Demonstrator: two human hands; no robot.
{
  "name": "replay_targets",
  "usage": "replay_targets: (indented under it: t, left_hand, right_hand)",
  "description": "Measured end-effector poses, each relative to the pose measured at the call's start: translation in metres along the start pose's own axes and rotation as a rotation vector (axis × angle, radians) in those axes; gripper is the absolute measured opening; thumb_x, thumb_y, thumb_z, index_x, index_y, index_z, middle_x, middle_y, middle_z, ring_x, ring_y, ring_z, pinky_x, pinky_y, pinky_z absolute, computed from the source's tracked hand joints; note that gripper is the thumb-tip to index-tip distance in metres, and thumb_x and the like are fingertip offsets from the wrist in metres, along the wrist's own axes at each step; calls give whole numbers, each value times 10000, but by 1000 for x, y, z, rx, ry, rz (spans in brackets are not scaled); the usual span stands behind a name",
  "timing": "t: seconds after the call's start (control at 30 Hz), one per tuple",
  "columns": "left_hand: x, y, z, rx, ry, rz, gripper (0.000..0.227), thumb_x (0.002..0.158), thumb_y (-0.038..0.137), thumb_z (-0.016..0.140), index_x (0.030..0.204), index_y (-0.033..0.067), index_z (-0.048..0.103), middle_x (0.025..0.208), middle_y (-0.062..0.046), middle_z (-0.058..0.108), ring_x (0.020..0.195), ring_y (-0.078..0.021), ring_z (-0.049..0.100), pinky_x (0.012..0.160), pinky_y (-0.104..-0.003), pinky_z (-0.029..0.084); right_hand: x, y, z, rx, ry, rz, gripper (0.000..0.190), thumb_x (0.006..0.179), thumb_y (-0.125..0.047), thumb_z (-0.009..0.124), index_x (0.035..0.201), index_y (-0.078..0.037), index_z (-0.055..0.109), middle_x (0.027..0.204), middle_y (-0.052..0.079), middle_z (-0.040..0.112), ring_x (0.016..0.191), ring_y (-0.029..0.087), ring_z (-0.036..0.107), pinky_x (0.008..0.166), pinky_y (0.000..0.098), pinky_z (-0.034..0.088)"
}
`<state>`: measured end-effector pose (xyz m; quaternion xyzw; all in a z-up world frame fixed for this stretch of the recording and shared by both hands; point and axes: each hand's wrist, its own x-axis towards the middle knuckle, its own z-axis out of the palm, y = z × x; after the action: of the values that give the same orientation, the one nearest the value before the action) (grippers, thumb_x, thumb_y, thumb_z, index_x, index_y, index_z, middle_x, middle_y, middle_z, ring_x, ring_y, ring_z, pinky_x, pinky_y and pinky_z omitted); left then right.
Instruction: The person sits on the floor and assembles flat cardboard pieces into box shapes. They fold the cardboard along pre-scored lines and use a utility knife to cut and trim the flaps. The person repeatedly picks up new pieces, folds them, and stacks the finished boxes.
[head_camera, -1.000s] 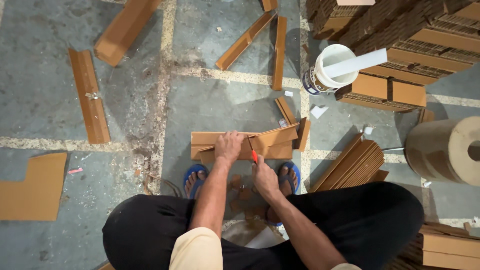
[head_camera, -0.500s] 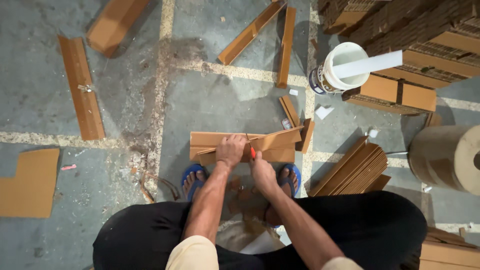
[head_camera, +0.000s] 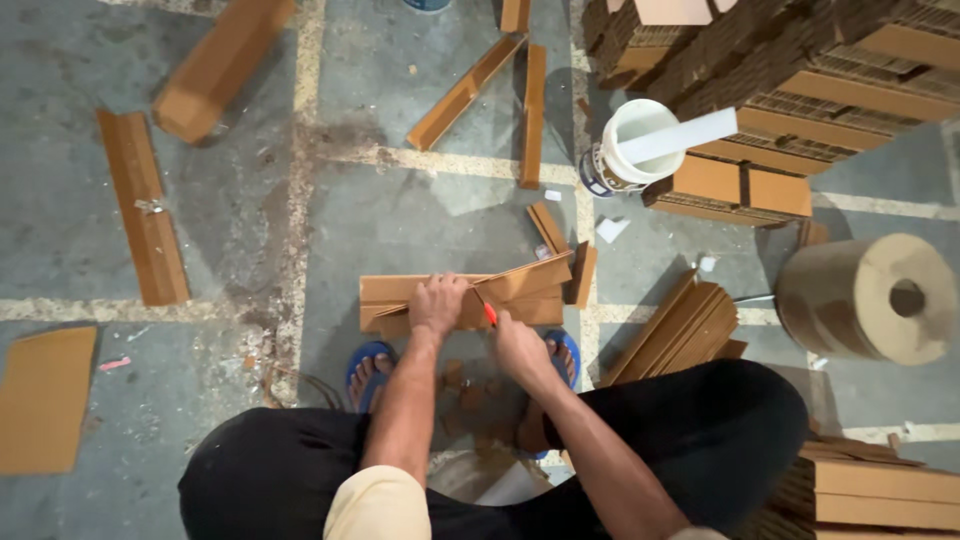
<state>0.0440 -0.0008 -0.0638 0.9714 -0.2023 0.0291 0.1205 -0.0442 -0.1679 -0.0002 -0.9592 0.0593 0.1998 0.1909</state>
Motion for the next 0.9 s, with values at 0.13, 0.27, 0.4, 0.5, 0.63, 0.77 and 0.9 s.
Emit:
replay_targets:
  t: [0.13,0.27,0.4,0.5,0.63,0.77,0.9]
  left_hand:
    - [11,6,-4,-6,30,59,315,930,159,562,1224,211,664,933,-4,682,894,-211,690,718,-412,558]
    - [10,11,-7,-35,34,54,168,929,187,559,1059,211,662,966,-14,682,951,-221,693,769,-417,562]
    - [23,19,-10,-72,-39,24,128,951,182,560,1036,170,655,1008,-32,683,987,-239,691,797,-428,561]
    - [23,21,-10,-77,-64,33,142,924,211,577,1024,160,665,996,-39,683,971,-247,689,781,-431,557]
    - [22,15,-5,-136,-24,21,138,920,232,583,961,170,700,960,-26,690,941,-238,686,775,-426,553]
    - [24,21,9,-111,-15,72,142,909,191,576,933,186,716,940,-8,690,937,-219,683,790,-401,547]
    - [22,16,9,-170,53,109,150,898,189,574,961,171,708,934,-6,688,930,-210,677,791,-384,538]
  right_hand:
    - [-27,6,-22,62,61,71,324,1003,-339,544,1126,-46,477,843,303,700,834,533,657,762,638,493]
    - [-23,-3,-10,63,130,88,318,1002,-343,534,1127,-57,471,855,297,709,844,536,661,767,638,496]
    - [-9,-5,-5,66,116,151,315,1026,-350,517,1144,-63,460,879,302,710,875,525,676,784,632,502]
    - [-10,-3,-1,20,81,217,296,1013,-335,527,1127,-68,466,892,296,722,893,518,680,852,641,464]
    - [-5,-6,7,33,41,247,344,1003,-341,518,1179,-54,445,925,303,710,911,517,677,817,620,504]
    - [6,5,10,31,22,238,348,1010,-331,514,1186,-36,459,924,304,714,923,508,682,823,612,510]
    - [24,9,14,26,-17,216,260,1027,-223,463,1194,-25,478,948,310,705,942,502,682,809,607,517]
